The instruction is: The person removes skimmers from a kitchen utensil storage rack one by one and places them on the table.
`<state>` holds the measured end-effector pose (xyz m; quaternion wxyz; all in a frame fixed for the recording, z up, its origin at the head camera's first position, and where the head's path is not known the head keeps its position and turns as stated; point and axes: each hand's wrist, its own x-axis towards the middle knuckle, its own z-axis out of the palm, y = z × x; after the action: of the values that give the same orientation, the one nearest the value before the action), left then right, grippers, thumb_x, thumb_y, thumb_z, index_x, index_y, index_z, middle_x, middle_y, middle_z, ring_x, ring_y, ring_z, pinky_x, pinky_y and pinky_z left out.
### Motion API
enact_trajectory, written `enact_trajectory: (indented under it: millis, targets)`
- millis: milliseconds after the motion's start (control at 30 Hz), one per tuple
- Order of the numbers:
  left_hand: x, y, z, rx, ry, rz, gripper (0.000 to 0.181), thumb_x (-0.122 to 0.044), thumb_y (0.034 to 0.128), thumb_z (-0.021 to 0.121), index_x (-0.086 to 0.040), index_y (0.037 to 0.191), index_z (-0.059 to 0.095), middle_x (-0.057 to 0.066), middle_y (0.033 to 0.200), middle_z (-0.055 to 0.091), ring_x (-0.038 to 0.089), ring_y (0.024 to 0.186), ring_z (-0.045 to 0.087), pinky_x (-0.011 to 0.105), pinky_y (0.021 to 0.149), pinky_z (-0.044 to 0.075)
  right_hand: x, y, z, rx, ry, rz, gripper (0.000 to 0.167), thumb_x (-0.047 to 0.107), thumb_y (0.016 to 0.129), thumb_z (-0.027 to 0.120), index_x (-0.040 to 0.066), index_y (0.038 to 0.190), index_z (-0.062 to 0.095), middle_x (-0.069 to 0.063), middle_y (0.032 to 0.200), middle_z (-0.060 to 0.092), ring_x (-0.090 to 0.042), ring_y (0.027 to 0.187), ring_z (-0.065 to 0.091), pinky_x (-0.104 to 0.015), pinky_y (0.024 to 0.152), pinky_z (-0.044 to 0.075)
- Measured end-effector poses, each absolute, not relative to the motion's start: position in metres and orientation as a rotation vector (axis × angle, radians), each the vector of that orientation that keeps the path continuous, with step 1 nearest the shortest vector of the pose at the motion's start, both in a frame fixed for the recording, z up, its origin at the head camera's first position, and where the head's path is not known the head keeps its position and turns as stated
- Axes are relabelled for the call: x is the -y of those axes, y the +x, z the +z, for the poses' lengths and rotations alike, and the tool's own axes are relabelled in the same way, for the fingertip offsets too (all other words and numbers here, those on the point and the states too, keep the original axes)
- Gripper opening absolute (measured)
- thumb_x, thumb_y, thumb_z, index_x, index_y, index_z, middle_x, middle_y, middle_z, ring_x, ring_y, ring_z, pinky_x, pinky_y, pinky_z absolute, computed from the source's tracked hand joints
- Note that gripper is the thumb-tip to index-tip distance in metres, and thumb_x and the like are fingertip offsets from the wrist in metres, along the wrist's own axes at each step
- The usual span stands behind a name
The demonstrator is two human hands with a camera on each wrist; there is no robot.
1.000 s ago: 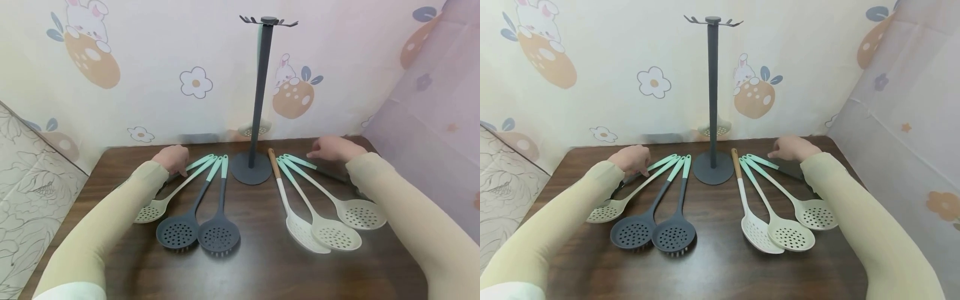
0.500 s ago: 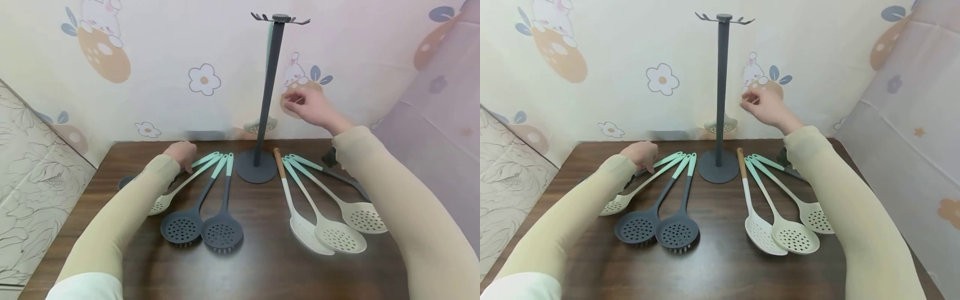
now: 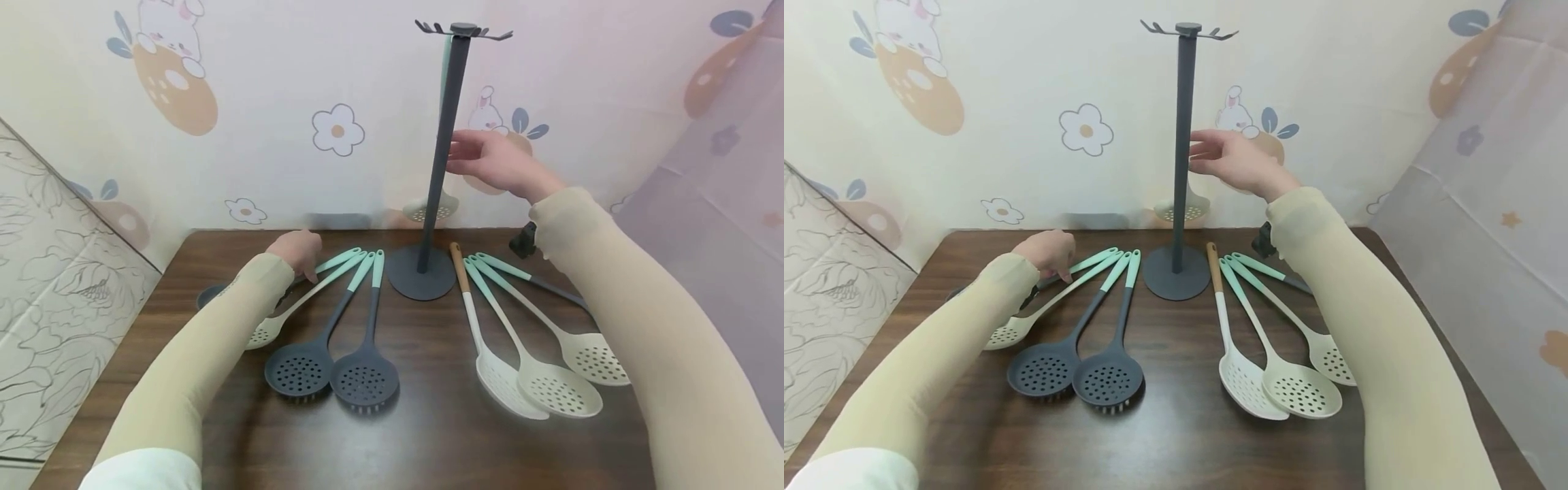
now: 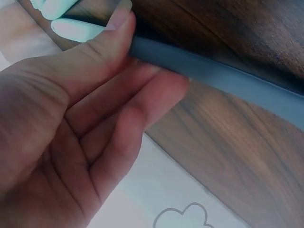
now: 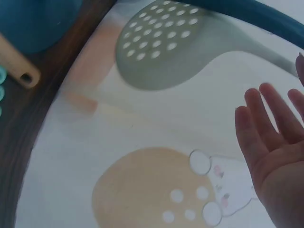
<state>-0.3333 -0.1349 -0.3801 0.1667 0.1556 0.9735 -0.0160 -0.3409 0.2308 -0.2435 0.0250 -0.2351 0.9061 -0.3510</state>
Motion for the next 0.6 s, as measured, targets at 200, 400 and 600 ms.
enact_trajectory:
  millis: [200,400,600]
  targets:
    - [0.13,-0.335,-0.382,-2.77,0.461,-0.083,0.024,-0.022,0.0768,0.089,-0.008,0.076,0.069,0.005,0.068,0.066,0.019,0.061,0.061,0.036,0.063,0.05,-0.222,-0.34,-0.237,-2.73,-0.735,-1.219,0.05,0.019,0.1,0.062,0.012,0.147,0.048,-0.01,0.135,0.062,-0.021,0.122,0.059,-0.045,0.106,0.04]
    - [0.129,-0.339,-0.383,-2.757,0.435,-0.102,0.025,-0.022,0.0758,0.089,-0.008,0.076,0.069,0.005,0.068,0.066,0.019,0.06,0.062,0.037,0.062,0.051,-0.217,-0.338,-0.235,-2.677,-0.655,-1.353,0.046,0.017,0.1,0.062,0.006,0.143,0.051,-0.011,0.134,0.062,-0.02,0.117,0.063,-0.036,0.094,0.052]
    - [0.127,-0.34,-0.384,-2.752,0.413,-0.101,0.025,-0.023,0.0749,0.09,-0.009,0.079,0.07,0.005,0.07,0.067,0.019,0.061,0.063,0.037,0.063,0.051,-0.216,-0.335,-0.235,-2.698,-0.628,-1.37,0.044,0.018,0.1,0.063,0.004,0.14,0.054,-0.012,0.131,0.064,-0.019,0.114,0.064,-0.035,0.092,0.053]
